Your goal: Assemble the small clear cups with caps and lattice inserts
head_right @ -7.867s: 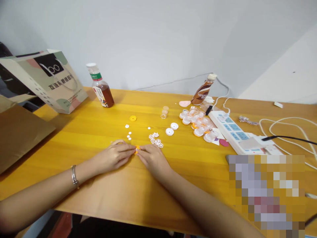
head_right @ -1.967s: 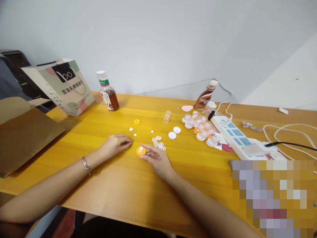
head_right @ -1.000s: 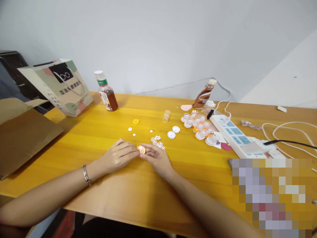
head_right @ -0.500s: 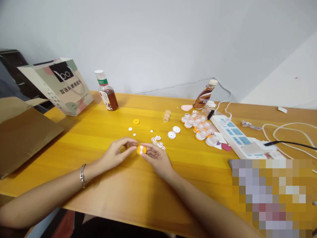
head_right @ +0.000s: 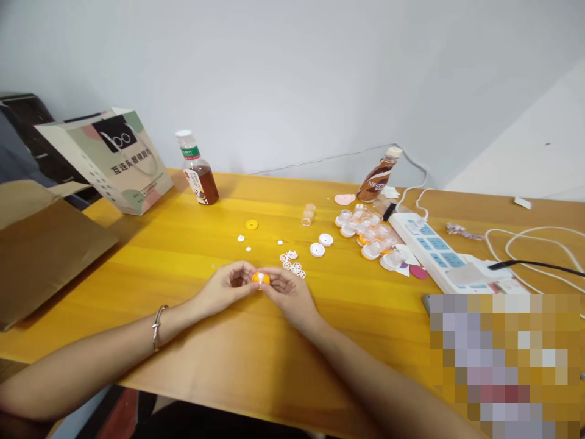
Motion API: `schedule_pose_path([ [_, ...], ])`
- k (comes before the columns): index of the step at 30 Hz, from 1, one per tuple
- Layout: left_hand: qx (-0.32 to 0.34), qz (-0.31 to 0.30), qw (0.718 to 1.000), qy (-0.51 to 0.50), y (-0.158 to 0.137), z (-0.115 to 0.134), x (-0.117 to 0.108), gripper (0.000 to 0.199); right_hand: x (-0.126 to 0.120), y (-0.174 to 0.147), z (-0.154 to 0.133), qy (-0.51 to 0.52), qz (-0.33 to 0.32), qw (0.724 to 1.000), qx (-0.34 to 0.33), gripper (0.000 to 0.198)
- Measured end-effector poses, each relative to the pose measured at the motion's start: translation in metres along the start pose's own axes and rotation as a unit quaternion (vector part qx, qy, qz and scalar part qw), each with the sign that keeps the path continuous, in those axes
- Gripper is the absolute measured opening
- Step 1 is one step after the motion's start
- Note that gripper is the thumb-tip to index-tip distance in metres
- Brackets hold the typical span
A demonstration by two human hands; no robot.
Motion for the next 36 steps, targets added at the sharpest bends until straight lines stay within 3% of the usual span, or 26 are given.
schedule_pose_path([
  [4, 0.014, 0.003, 1.000, -0.004, -0.001, 0.006, -0.001, 0.024, -0.002, 0.001, 0.001, 0.007, 0.003, 1.000, 0.006, 0.025],
  [10, 0.100, 0.012, 0.993, 0.061, -0.006, 0.029, -0.007, 0.034, -0.005, 0.000, 0.003, 0.030, 0.010, 0.999, 0.012, 0.027],
  [18, 0.088, 0.019, 0.994, 0.058, -0.003, 0.023, -0.012, 0.035, -0.004, -0.002, 0.003, 0.059, -0.018, 0.998, 0.019, 0.037],
  [23, 0.111, 0.083, 0.983, 0.121, 0.006, 0.031, -0.029, 0.029, -0.009, -0.001, 0.007, 0.039, -0.004, 0.999, 0.023, 0.036],
  [25, 0.133, 0.073, 0.974, 0.171, 0.020, 0.040, -0.029, 0.026, -0.008, 0.000, 0.008, 0.026, -0.015, 0.999, 0.027, 0.035],
  [28, 0.193, -0.020, 0.947, 0.256, 0.051, 0.059, -0.007, 0.026, -0.005, 0.000, 0.008, 0.006, -0.040, 0.998, 0.037, 0.034],
  [32, 0.216, -0.094, 0.914, 0.330, 0.100, 0.071, 0.034, 0.031, -0.003, -0.001, 0.009, -0.004, -0.057, 0.997, 0.043, 0.035],
  [36, 0.203, -0.120, 0.914, 0.330, 0.135, 0.066, 0.069, 0.032, -0.002, -0.001, 0.011, 0.002, -0.060, 0.997, 0.042, 0.034],
])
Point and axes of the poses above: each hand's wrist, its own y-axis towards the middle knuckle, its own x-axis out of the palm, z = x × y, the point moved 7 cm from there along y, towards the middle knuckle, and after that the axes turned 15 degrees about y, right-handed, at the moved point
